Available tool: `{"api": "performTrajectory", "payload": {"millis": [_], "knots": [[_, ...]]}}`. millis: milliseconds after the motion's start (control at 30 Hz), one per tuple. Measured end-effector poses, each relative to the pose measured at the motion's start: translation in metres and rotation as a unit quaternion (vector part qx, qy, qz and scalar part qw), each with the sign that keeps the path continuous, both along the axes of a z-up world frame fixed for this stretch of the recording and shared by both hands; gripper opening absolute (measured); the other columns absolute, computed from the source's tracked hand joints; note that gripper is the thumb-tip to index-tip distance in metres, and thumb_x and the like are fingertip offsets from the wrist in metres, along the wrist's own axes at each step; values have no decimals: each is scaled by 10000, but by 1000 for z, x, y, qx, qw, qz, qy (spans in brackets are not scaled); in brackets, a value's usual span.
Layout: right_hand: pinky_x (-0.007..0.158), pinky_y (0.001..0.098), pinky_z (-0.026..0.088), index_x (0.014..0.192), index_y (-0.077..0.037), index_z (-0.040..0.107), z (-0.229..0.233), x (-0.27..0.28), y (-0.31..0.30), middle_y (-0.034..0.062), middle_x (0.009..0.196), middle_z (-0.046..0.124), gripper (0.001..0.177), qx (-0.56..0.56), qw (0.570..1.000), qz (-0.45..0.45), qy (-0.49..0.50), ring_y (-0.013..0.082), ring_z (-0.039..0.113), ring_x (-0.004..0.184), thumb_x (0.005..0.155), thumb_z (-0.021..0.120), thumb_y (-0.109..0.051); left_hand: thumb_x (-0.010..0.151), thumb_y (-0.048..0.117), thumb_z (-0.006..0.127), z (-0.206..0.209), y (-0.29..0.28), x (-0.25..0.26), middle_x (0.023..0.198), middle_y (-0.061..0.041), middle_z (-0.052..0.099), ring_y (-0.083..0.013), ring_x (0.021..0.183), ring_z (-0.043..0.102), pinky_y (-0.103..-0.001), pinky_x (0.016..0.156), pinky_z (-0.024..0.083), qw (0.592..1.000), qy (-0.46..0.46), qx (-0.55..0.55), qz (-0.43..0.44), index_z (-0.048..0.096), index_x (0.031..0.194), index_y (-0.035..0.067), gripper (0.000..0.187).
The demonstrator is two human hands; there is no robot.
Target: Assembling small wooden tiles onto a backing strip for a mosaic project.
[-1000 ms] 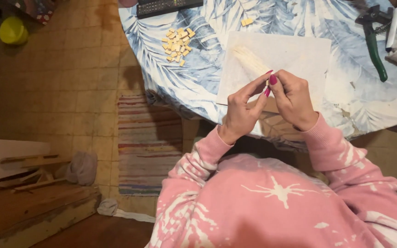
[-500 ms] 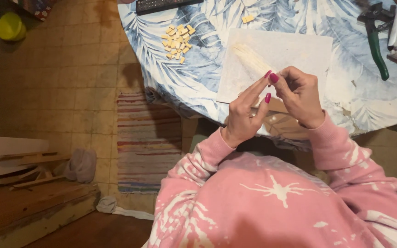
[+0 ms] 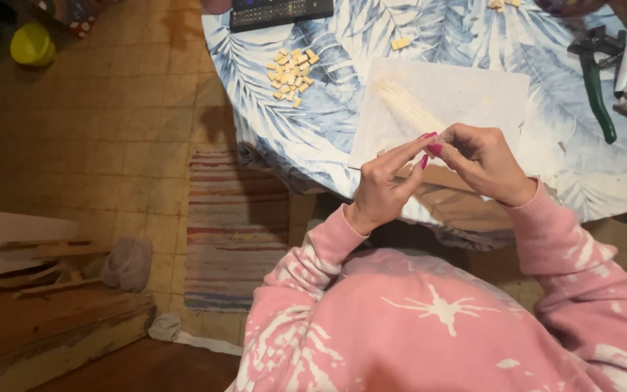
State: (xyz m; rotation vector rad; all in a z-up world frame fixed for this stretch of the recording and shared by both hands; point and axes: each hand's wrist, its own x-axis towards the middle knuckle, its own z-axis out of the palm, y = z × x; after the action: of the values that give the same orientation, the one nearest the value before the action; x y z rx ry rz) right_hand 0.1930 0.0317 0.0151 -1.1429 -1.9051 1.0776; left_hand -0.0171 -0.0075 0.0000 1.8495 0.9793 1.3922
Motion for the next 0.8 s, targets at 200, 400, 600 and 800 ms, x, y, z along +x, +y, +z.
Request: {"api": "performTrajectory", "payload": {"millis": [200, 400, 600, 800], "knots": [[537, 212, 396, 948, 10, 641, -16, 1, 2, -40, 691, 566, 253, -12, 999, -26, 31, 10, 482, 635, 1075, 612, -206, 946, 39, 712, 2, -1, 0, 1285, -158, 720, -295, 1192, 737, -356, 999, 611, 998, 24, 43, 48, 675, 1304, 64, 361], [575, 224, 433, 902, -16, 626, -24, -1, 3, -28, 697, 566, 393, -141, 985, 3, 96, 37, 502, 632, 1130, 491, -306, 947, 37, 713, 0, 1, 2, 1223, -133, 745, -279, 1127, 765, -341, 946, 634, 997, 28, 46, 61, 693, 1274, 73, 329], [567, 223, 397, 996, -11, 670, -16, -7, 0, -35, 722, 546, 330, -129, 986, -9, 109, 36, 456, 645, 1104, 541, -295, 934, 47, 713, 10, 1, 2, 1209, -142, 743, -275, 1102, 766, -335, 919, 635, 998, 23, 21, 57, 674, 1305, 61, 373], [580, 217, 408, 968, -1, 653, -13, -10, -3, -37, 753, 557, 338, -91, 991, -21, 96, 29, 472, 663, 1115, 556, -290, 919, 80, 738, 1, 3, 4, 1142, -125, 762, -256, 1018, 785, -322, 866, 636, 995, 39, 7, 88, 694, 1270, 75, 354]]}}
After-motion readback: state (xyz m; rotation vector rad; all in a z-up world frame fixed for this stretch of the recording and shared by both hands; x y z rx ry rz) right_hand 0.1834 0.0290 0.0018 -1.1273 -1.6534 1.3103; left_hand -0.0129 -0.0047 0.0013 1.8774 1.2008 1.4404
